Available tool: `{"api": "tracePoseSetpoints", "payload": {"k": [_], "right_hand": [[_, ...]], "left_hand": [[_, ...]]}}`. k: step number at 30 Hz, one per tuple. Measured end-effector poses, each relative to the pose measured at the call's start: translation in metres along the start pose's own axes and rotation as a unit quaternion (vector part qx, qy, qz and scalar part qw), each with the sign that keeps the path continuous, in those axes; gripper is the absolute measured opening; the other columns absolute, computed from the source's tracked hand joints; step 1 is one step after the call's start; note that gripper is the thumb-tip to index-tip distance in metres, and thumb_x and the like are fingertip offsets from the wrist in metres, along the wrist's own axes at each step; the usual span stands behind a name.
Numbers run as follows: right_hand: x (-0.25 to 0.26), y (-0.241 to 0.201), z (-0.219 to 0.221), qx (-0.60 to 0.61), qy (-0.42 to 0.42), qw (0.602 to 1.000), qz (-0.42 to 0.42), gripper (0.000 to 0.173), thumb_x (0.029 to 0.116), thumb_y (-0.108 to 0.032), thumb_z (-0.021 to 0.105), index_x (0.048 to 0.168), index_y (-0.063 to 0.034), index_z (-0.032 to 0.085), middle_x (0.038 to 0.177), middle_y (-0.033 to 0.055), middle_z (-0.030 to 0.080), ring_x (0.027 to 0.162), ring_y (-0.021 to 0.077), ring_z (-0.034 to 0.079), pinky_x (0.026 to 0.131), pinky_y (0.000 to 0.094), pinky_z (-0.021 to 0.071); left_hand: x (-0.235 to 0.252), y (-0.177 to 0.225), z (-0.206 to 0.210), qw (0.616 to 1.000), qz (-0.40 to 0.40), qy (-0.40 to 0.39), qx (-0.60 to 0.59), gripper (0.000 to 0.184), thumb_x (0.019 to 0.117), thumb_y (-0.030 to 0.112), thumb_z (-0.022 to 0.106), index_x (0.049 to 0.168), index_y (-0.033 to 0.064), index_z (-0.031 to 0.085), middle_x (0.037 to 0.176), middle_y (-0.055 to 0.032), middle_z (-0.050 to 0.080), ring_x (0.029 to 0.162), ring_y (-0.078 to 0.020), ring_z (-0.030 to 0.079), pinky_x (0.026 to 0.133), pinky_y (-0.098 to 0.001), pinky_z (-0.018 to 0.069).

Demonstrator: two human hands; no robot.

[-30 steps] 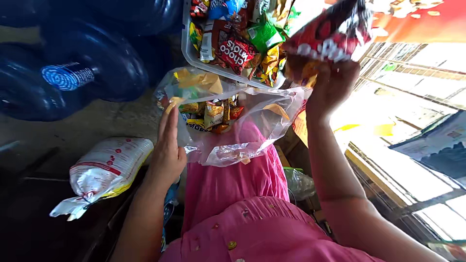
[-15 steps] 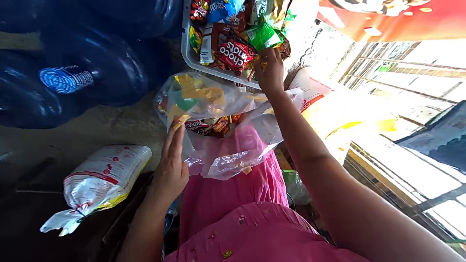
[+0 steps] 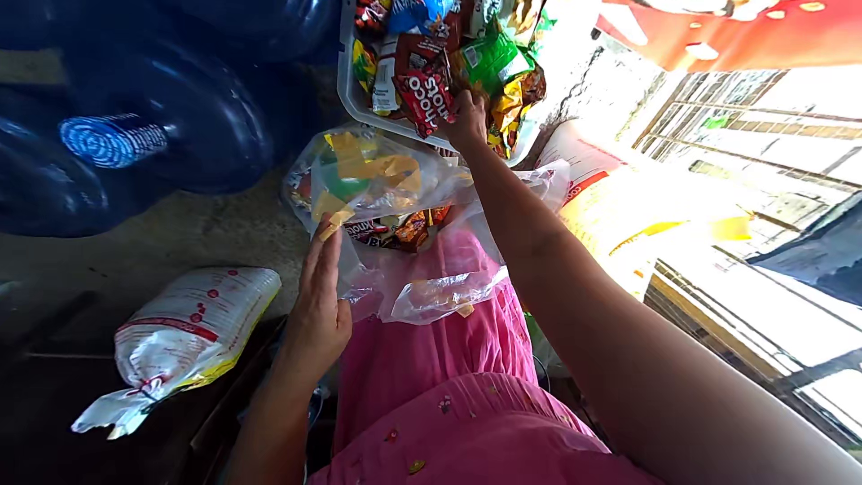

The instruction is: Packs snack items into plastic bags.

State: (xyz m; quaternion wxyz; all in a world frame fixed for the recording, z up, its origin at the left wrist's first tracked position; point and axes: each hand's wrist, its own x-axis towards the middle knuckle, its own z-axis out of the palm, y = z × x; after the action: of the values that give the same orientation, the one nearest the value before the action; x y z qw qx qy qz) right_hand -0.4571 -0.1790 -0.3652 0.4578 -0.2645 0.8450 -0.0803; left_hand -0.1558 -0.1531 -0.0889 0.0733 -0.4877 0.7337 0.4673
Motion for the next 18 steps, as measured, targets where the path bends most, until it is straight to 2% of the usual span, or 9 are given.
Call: {"api": "tracePoseSetpoints", "payload": {"k": [3, 6, 9, 11, 13, 15, 16, 17, 18], "right_hand": [[0.002, 0.001, 0.010, 0.054, -0.004, 0.998, 0.028, 0.068, 0.0851, -0.030, 0.081, 0.138, 0.0025, 0.053, 0.145, 0.0306, 0.048, 0.133, 0.0449, 0.051, 0.106, 0.0583, 0.0459], [-0.002, -0.003, 0.008, 0.123, 0.015, 0.992, 0.016, 0.064, 0.0873, -0.022, 0.080, 0.138, 0.0032, 0.049, 0.124, 0.0242, 0.066, 0.113, 0.0378, 0.066, 0.097, 0.0545, 0.0524], [-0.030, -0.006, -0.012, 0.297, 0.071, 0.946, -0.106, 0.046, 0.0881, -0.010, 0.074, 0.122, 0.0072, 0.048, 0.100, 0.0154, 0.064, 0.088, 0.0195, 0.065, 0.080, 0.0361, 0.0578], [-0.092, -0.011, -0.042, 0.331, 0.105, 0.912, -0.218, 0.038, 0.0902, -0.007, 0.071, 0.116, 0.0068, 0.048, 0.098, 0.0120, 0.062, 0.087, 0.0145, 0.065, 0.079, 0.0326, 0.0578], [-0.182, -0.008, -0.070, 0.235, 0.146, 0.905, -0.324, 0.034, 0.0903, -0.005, 0.072, 0.113, 0.0089, 0.051, 0.099, 0.0161, 0.064, 0.090, 0.0185, 0.067, 0.081, 0.0356, 0.0586], [-0.256, 0.008, -0.074, 0.113, 0.161, 0.881, -0.430, 0.019, 0.0882, -0.009, 0.072, 0.096, -0.0032, 0.054, 0.095, 0.0148, 0.061, 0.088, 0.0222, 0.063, 0.077, 0.0344, 0.0562], [-0.276, 0.017, -0.070, 0.062, 0.131, 0.869, -0.473, 0.016, 0.0893, -0.010, 0.071, 0.089, -0.0094, 0.055, 0.092, 0.0123, 0.059, 0.086, 0.0231, 0.061, 0.078, 0.0337, 0.0552], [-0.284, 0.024, -0.066, 0.018, 0.075, 0.865, -0.495, 0.010, 0.0895, -0.012, 0.071, 0.089, -0.0120, 0.061, 0.090, 0.0104, 0.063, 0.086, 0.0241, 0.064, 0.080, 0.0359, 0.0553], [-0.283, 0.027, -0.066, -0.028, -0.006, 0.873, -0.487, 0.010, 0.0892, -0.017, 0.073, 0.097, -0.0119, 0.070, 0.094, 0.0102, 0.069, 0.090, 0.0260, 0.068, 0.084, 0.0415, 0.0554]], "left_hand": [[0.000, -0.001, -0.003, 1.000, 0.000, -0.003, 0.009, 0.087, 0.0794, -0.007, 0.049, 0.162, 0.0040, 0.025, 0.168, -0.0183, 0.024, 0.152, -0.0315, 0.032, 0.117, -0.0456, 0.0387], [0.000, -0.004, -0.006, 1.000, 0.001, -0.009, 0.009, 0.087, 0.0797, -0.006, 0.049, 0.162, 0.0036, 0.024, 0.168, -0.0188, 0.024, 0.153, -0.0304, 0.031, 0.118, -0.0446, 0.0383], [0.002, -0.007, -0.006, 1.000, 0.008, -0.002, -0.009, 0.088, 0.0787, -0.007, 0.049, 0.162, 0.0039, 0.023, 0.168, -0.0180, 0.023, 0.153, -0.0287, 0.030, 0.119, -0.0432, 0.0375], [0.006, -0.006, -0.008, 1.000, 0.007, -0.005, -0.023, 0.090, 0.0782, -0.008, 0.050, 0.163, 0.0046, 0.022, 0.169, -0.0171, 0.021, 0.154, -0.0276, 0.029, 0.119, -0.0428, 0.0367], [0.010, -0.002, -0.010, 0.999, 0.003, -0.011, -0.030, 0.092, 0.0783, -0.008, 0.051, 0.163, 0.0051, 0.020, 0.169, -0.0169, 0.019, 0.154, -0.0278, 0.028, 0.119, -0.0433, 0.0380], [0.014, 0.001, -0.011, 0.999, 0.011, -0.013, -0.034, 0.091, 0.0792, -0.008, 0.052, 0.163, 0.0038, 0.019, 0.169, -0.0178, 0.018, 0.154, -0.0283, 0.027, 0.118, -0.0438, 0.0378], [0.015, 0.003, -0.010, 0.999, 0.019, -0.013, -0.036, 0.091, 0.0791, -0.008, 0.052, 0.163, 0.0035, 0.019, 0.170, -0.0171, 0.018, 0.155, -0.0273, 0.026, 0.119, -0.0429, 0.0374], [0.016, 0.004, -0.010, 0.999, 0.025, -0.012, -0.036, 0.091, 0.0786, -0.008, 0.052, 0.163, 0.0037, 0.019, 0.170, -0.0157, 0.017, 0.155, -0.0264, 0.026, 0.119, -0.0424, 0.0373], [0.018, 0.005, -0.011, 0.999, 0.028, -0.014, -0.036, 0.091, 0.0787, -0.009, 0.052, 0.163, 0.0036, 0.020, 0.170, -0.0150, 0.017, 0.156, -0.0261, 0.024, 0.120, -0.0424, 0.0363]]}}
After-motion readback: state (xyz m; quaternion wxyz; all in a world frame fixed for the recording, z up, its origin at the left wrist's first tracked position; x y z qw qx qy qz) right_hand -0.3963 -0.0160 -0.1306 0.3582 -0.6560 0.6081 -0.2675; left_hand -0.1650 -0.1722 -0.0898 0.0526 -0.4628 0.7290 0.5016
